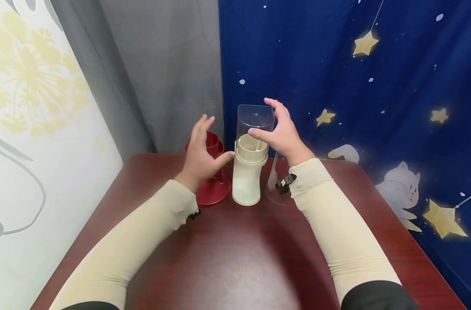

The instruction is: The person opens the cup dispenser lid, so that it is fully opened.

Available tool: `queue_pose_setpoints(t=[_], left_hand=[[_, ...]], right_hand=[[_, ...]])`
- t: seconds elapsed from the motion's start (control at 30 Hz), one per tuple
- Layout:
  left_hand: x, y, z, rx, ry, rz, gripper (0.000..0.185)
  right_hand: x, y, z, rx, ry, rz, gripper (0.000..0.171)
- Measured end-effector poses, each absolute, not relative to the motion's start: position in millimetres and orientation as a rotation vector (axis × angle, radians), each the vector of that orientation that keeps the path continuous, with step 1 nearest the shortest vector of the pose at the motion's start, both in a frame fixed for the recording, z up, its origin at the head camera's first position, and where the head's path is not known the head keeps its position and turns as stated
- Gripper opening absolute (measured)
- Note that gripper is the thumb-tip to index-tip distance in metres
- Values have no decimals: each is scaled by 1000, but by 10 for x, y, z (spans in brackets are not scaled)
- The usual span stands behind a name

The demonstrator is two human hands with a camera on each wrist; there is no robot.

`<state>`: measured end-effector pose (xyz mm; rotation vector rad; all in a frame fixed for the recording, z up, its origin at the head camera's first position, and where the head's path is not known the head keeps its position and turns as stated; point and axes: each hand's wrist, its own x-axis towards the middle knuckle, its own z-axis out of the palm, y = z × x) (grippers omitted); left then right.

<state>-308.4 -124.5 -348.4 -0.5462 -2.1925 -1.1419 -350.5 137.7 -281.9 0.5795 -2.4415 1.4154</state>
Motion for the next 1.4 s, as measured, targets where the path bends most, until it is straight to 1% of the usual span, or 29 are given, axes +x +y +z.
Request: queue_pose_setpoints(t=[0.13,0.3,0.43,0.63,0.73,0.87,1.03,1.2,1.4], left_hand=[[-3012,-1016,-3544,-696,-2164,-1177,103],[-2952,-771,-3660,-732,-2213,-1294,107],[-2975,-616,-3730,-660,-2243,-1384,114],[-3071,-461,-3865,-450,-2283,-1560,128],[-3135,-415,-3935,-366,-2280,-1626,129],[-3236,-384,-4013,-339,-2285,-1646,131],[-3379,-370,-4074,-372,-2285,-1658,138],[-3518,-385,-4119,-406,-2265,-1662,141],[-3605,-410,-4180,-464,-2219,-1689,147]], right_hand=[[-3532,1337,-2857,600,-2479,1416,94],[-3529,1303,-2913,637,-2363,1594,84],[-3529,1266,-2942,645,-2277,1694,83],[-3544,1206,-2996,643,-2235,1721,83],[-3548,1172,-3010,645,-2229,1709,82],[-3547,1159,-3045,613,-2242,1694,82],[-3567,1194,-3091,601,-2234,1715,82],[-3590,1215,-3103,615,-2184,1765,79],[-3613,1177,-3125,622,-2102,1828,77]])
